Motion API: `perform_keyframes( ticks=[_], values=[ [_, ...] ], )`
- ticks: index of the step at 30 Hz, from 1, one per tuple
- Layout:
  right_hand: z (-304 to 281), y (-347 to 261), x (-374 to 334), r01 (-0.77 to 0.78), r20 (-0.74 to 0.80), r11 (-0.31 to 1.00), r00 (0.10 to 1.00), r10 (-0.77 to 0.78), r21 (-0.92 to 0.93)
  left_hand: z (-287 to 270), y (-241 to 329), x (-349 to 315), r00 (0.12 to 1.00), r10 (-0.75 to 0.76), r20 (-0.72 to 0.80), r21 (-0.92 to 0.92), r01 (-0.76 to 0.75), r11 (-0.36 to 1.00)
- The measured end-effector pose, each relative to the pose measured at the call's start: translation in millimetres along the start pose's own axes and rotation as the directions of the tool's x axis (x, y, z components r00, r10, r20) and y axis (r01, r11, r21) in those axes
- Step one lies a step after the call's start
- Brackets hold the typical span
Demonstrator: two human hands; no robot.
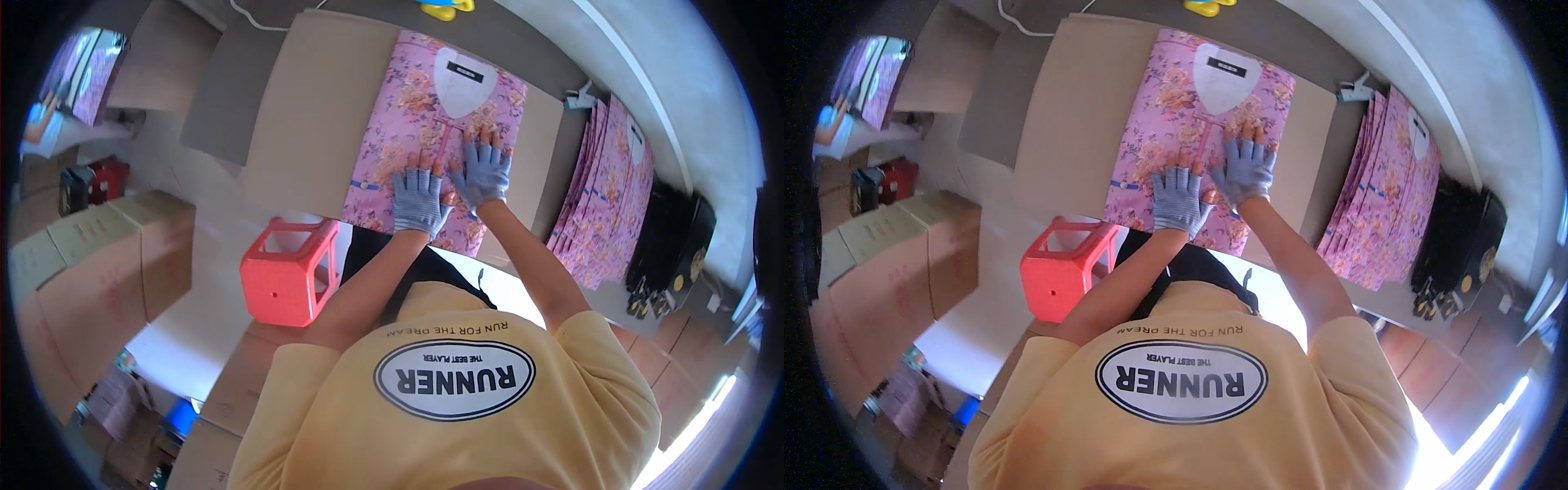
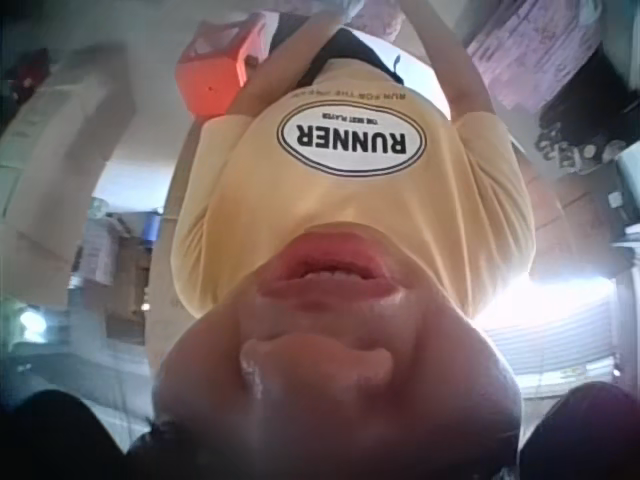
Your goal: The person folds a pink floral-patterned garment on a table using gloved hands. They smooth the fabric, fold the sides inward, and fold the bottom up to create a compact rectangular shape. The folded garment is then placed on a stack of similar items.
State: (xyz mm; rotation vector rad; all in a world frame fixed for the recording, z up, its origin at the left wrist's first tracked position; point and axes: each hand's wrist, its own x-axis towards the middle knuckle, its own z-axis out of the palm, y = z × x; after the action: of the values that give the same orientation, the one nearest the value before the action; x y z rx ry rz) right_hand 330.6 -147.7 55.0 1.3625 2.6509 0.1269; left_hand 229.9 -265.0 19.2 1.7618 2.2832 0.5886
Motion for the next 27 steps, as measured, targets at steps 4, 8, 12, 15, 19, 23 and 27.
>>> perform_keyframes(
  ticks=[4, 8, 12, 15, 19, 23, 27],
  values=[
    [-49.0, 4.5, 16.1, 0.215, 0.305, 0.969, 0.937, -0.171, -0.117, 0.2, -0.8, 4.1, 1.000, -0.010, 0.029, -0.011, 0.010, 1.000],
    [-88.0, -15.8, 143.4, 0.351, 0.509, 0.933, 0.790, -0.342, 0.081, -0.5, -2.4, 2.1, 0.999, -0.020, 0.043, -0.021, 0.021, 1.000],
    [-110.2, -94.3, 286.4, 0.339, 0.041, 0.922, 0.935, -0.352, 0.187, -0.9, -1.9, -1.2, 0.999, -0.023, 0.033, -0.017, 0.023, 1.000],
    [-53.6, -110.2, 351.6, 0.486, -0.180, 0.874, 0.861, -0.476, 0.012, -7.6, -2.0, 0.4, 0.998, 0.006, 0.059, -0.040, -0.004, 0.999],
    [-12.8, -113.4, 345.4, 0.470, -0.686, 0.875, 0.599, -0.414, -0.117, -8.1, -2.6, -1.1, 0.999, 0.007, 0.052, -0.080, -0.003, 0.997],
    [4.4, -135.4, 291.8, 0.609, -0.753, 0.782, 0.448, -0.481, -0.137, -2.3, 0.4, 0.4, 0.995, -0.008, 0.097, -0.057, 0.013, 0.998],
    [14.8, -159.1, 220.7, 0.822, -0.575, 0.568, 0.488, -0.657, 0.050, -0.9, 2.9, 0.4, 0.995, 0.004, 0.095, -0.047, 0.001, 0.999]
  ],
)
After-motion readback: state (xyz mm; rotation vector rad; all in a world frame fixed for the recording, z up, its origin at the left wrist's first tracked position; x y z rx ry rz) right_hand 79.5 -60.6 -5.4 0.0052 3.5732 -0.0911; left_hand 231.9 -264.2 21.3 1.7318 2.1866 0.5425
